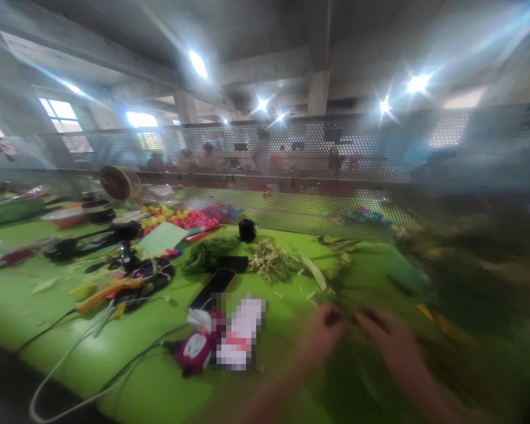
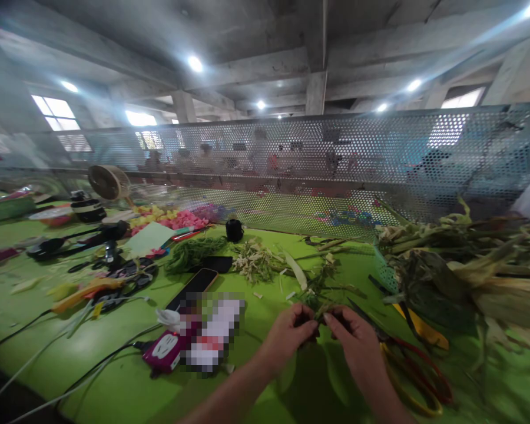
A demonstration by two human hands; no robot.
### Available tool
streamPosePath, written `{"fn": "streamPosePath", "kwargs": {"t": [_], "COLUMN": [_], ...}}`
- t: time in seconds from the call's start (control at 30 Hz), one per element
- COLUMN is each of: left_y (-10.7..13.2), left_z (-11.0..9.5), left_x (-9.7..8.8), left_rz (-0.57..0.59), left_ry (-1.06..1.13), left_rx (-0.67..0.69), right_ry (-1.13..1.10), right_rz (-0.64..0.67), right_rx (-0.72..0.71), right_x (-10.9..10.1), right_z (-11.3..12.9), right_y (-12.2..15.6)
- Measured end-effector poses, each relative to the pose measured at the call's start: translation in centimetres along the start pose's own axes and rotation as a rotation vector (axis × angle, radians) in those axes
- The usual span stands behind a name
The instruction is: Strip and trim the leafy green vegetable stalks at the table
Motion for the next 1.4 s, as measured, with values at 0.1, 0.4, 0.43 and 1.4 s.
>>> {"fn": "streamPosePath", "kwargs": {"t": [0.1,0.4,0.43,1.4], "left_y": [0.2,0.4,0.3,0.7], "left_z": [-0.2,-1.1,-1.0,-1.0], "left_x": [0.1,0.2,0.2,0.8], "left_rz": [-0.013,-0.039,-0.027,-0.069], "left_ry": [0.056,0.150,0.137,0.301], "left_rx": [-0.004,-0.019,-0.019,-0.166], "right_ry": [0.013,0.135,0.124,0.119], "right_rz": [-0.013,-0.013,-0.016,0.038], "right_rx": [-0.014,-0.075,-0.078,-0.067], "right_x": [0.0,-0.5,-0.5,-0.4], "right_z": [0.0,-0.7,-0.6,-1.5], "right_y": [0.0,-0.2,-0.3,0.1]}}
Point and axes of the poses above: each hand's wrist, its own y-axis away from the middle knuckle, its own x-axis out of the palm, z = x × y, the point moved 2 cm from there along -y, towards the middle knuckle
